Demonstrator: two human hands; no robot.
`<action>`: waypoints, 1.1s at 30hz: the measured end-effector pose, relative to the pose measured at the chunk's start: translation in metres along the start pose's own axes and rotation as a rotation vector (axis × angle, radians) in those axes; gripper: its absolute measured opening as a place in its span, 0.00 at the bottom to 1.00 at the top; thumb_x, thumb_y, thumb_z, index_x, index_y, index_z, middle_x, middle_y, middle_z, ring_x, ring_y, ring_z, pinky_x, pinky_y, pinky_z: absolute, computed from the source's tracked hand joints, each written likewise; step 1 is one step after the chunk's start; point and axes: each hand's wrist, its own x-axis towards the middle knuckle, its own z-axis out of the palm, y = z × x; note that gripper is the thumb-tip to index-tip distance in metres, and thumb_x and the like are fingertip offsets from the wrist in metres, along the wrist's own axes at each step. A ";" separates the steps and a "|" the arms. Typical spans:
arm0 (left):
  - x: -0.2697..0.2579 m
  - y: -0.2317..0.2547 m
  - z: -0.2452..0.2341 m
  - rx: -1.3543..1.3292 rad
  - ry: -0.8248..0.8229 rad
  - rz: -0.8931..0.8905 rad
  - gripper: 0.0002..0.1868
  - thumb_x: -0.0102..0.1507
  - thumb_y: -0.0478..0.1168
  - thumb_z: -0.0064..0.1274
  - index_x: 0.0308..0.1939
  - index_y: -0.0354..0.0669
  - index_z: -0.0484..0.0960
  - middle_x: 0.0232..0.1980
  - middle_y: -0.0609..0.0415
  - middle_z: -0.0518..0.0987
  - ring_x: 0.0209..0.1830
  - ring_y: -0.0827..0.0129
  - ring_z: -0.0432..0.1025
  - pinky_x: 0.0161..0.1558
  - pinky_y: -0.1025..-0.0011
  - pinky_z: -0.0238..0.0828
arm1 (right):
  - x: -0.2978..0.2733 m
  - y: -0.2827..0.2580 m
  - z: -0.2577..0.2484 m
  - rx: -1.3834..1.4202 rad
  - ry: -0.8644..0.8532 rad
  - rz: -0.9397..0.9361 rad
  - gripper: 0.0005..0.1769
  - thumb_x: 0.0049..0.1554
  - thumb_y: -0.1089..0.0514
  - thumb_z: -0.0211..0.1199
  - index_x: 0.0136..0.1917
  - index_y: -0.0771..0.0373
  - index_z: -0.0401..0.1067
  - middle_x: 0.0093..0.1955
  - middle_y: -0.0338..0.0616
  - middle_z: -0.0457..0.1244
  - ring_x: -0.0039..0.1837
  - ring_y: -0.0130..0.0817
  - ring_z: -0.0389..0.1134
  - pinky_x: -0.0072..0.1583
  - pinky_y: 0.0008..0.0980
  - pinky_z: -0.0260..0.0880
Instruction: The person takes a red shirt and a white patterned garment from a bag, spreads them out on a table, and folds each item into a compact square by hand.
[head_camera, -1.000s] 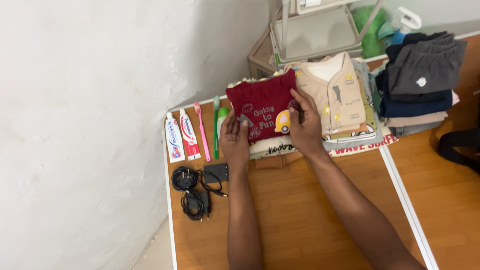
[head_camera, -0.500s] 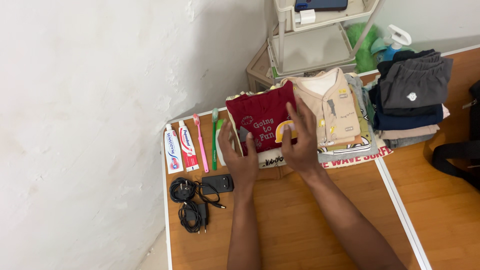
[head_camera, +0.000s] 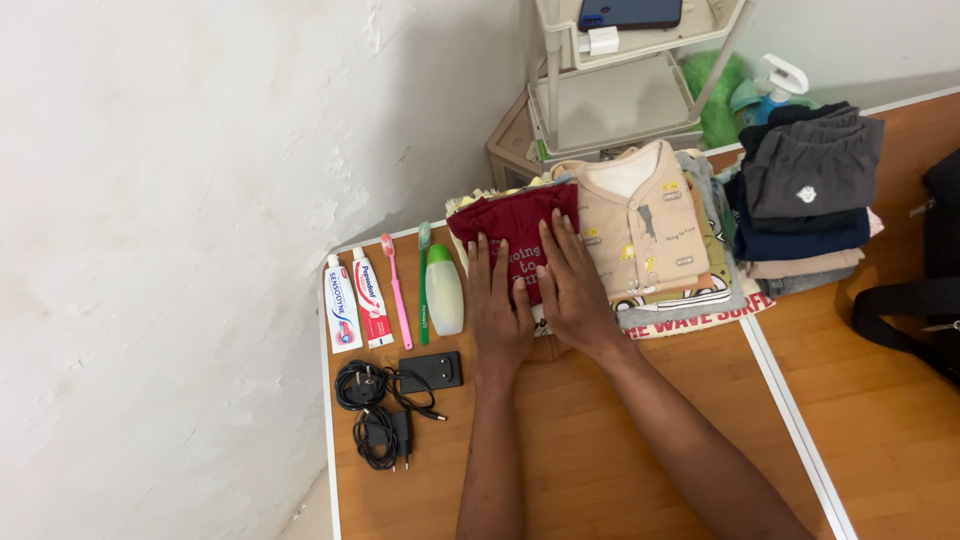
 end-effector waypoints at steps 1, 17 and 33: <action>0.002 0.001 -0.003 0.007 -0.012 0.005 0.27 0.72 0.42 0.40 0.74 0.35 0.67 0.81 0.35 0.57 0.84 0.39 0.49 0.80 0.46 0.47 | 0.001 -0.001 -0.002 -0.008 -0.009 0.001 0.32 0.67 0.58 0.46 0.80 0.74 0.50 0.84 0.66 0.43 0.85 0.61 0.43 0.81 0.52 0.42; 0.010 0.049 -0.029 0.080 -0.074 0.025 0.23 0.66 0.43 0.56 0.63 0.37 0.79 0.76 0.40 0.66 0.83 0.46 0.51 0.80 0.45 0.37 | -0.051 -0.026 -0.083 0.061 -0.338 0.130 0.47 0.58 0.56 0.65 0.82 0.62 0.42 0.85 0.53 0.39 0.84 0.50 0.40 0.78 0.45 0.46; -0.026 0.095 0.034 0.107 -0.308 0.276 0.24 0.63 0.45 0.59 0.62 0.40 0.77 0.76 0.40 0.65 0.82 0.51 0.52 0.78 0.38 0.26 | -0.110 0.007 -0.139 0.110 -0.240 0.249 0.39 0.58 0.59 0.62 0.80 0.58 0.53 0.84 0.46 0.44 0.83 0.49 0.46 0.77 0.45 0.50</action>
